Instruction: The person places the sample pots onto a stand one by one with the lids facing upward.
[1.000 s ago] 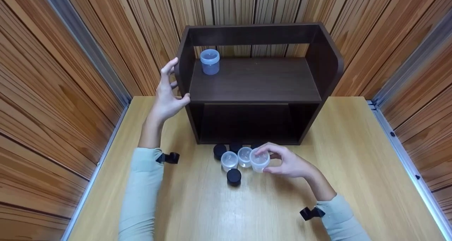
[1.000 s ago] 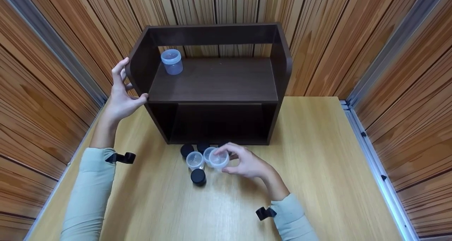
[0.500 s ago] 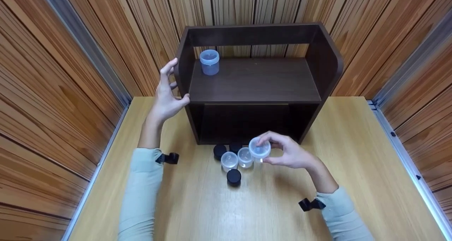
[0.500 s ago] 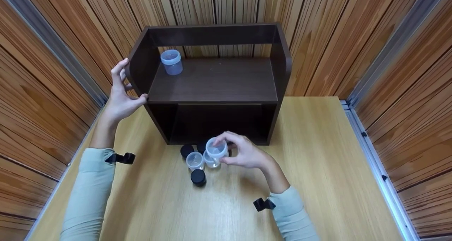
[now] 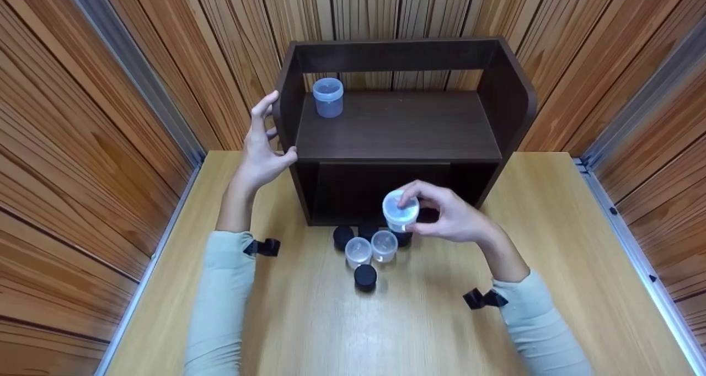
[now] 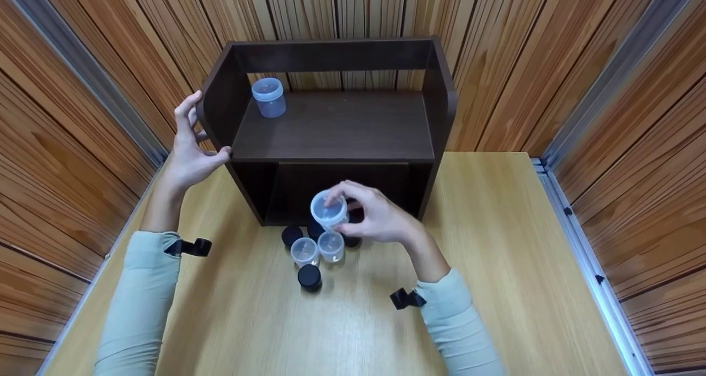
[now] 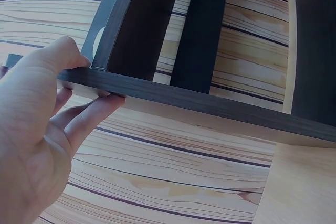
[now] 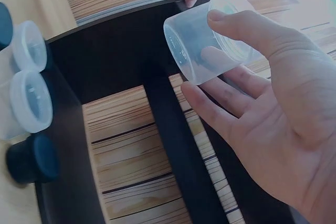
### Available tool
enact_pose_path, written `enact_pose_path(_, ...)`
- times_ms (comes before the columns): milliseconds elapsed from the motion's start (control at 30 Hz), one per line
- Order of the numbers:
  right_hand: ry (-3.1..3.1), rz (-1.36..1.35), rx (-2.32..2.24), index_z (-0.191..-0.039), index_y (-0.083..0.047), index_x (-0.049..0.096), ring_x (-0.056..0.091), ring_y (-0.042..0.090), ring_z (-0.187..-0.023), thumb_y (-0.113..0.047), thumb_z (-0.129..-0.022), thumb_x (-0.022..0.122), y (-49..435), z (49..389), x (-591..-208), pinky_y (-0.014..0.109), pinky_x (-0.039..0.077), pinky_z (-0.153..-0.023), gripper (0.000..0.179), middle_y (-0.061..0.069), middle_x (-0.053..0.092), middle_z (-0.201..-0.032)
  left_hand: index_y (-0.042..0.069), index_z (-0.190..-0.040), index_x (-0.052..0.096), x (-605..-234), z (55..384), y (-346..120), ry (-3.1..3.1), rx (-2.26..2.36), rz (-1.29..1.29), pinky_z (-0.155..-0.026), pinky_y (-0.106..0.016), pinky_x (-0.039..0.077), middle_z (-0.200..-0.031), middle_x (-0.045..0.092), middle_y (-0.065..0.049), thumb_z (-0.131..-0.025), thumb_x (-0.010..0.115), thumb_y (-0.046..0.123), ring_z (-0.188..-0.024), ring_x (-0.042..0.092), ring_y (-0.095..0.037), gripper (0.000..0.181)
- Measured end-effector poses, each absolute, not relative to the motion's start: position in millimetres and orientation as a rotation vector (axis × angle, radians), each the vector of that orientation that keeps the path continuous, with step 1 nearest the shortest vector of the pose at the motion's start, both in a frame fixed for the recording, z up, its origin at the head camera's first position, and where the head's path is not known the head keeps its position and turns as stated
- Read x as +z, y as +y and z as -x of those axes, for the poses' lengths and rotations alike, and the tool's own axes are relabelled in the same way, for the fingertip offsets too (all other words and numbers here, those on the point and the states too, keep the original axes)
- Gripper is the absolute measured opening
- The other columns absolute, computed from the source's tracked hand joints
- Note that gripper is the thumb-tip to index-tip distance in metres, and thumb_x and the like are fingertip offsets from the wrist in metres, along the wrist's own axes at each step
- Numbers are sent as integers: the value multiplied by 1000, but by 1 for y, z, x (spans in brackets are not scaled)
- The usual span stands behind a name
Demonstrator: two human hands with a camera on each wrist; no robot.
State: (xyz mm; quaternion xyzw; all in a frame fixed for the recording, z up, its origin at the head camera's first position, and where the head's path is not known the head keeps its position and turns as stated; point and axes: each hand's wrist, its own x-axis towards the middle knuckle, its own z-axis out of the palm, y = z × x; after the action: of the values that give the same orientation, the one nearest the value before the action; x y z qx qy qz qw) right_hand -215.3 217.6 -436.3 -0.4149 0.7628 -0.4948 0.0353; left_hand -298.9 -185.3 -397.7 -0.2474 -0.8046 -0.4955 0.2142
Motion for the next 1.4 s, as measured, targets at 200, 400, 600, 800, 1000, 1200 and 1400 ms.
enact_pose_path(200, 2344, 1266, -1522, -127, -1, 65, 64, 13, -130, 7, -94, 83, 213, 222, -421, 19, 57, -115, 38, 23, 67, -142, 8, -169, 27, -399, 298, -185, -2232, -1377, 686, -124, -69, 52, -177, 38, -19, -90, 74, -8, -155, 47, -34, 94)
enact_pose_path(400, 2343, 1246, -1547, -129, 3, 64, 65, 10, -127, 8, -95, 81, 209, 228, -412, 19, 57, -114, 39, 21, 66, -141, 10, -170, 27, -399, 298, -183, -2245, -1390, 670, -126, -68, 51, -178, 36, -17, -90, 74, -9, -155, 46, -32, 95)
enact_pose_path(600, 2349, 1216, -1582, -130, 5, 63, 67, 12, -127, 8, -95, 81, 202, 235, -399, 20, 59, -113, 40, 19, 65, -142, 9, -170, 27, -400, 298, -184, -2245, -1384, 672, -126, -68, 51, -180, 35, -17, -90, 74, -9, -156, 47, -34, 94)
enact_pose_path(800, 2367, 1202, -1577, -131, 7, 62, 68, 14, -128, 8, -94, 82, 196, 244, -385, 21, 60, -113, 43, 21, 65, -143, 8, -169, 27, -400, 297, -184, -2244, -1381, 681, -126, -67, 51, -180, 34, -18, -90, 73, -8, -157, 44, -34, 94)
enact_pose_path(1000, 2407, 1194, -1523, -133, 5, 62, 70, 18, -126, 5, -95, 83, 189, 256, -375, 21, 61, -110, 43, 21, 66, -142, 7, -168, 27, -400, 297, -185, -2228, -1395, 675, -124, -70, 51, -179, 34, -18, -88, 73, -11, -156, 43, -34, 94)
enact_pose_path(1200, 2401, 1200, -1557, -135, 6, 61, 74, 24, -121, 4, -96, 83, 179, 267, -369, 23, 63, -108, 44, 21, 67, -138, 7, -169, 27, -399, 298, -185, -2237, -1381, 676, -126, -68, 51, -179, 35, -19, -89, 73, -9, -156, 45, -35, 94)
enact_pose_path(1400, 2391, 1209, -1615, -134, 7, 61, 73, 25, -121, 5, -94, 83, 164, 276, -367, 23, 63, -107, 46, 21, 66, -138, 8, -171, 25, -399, 299, -184, -2239, -1370, 674, -127, -69, 49, -181, 32, -18, -90, 73, -7, -159, 44, -35, 95)
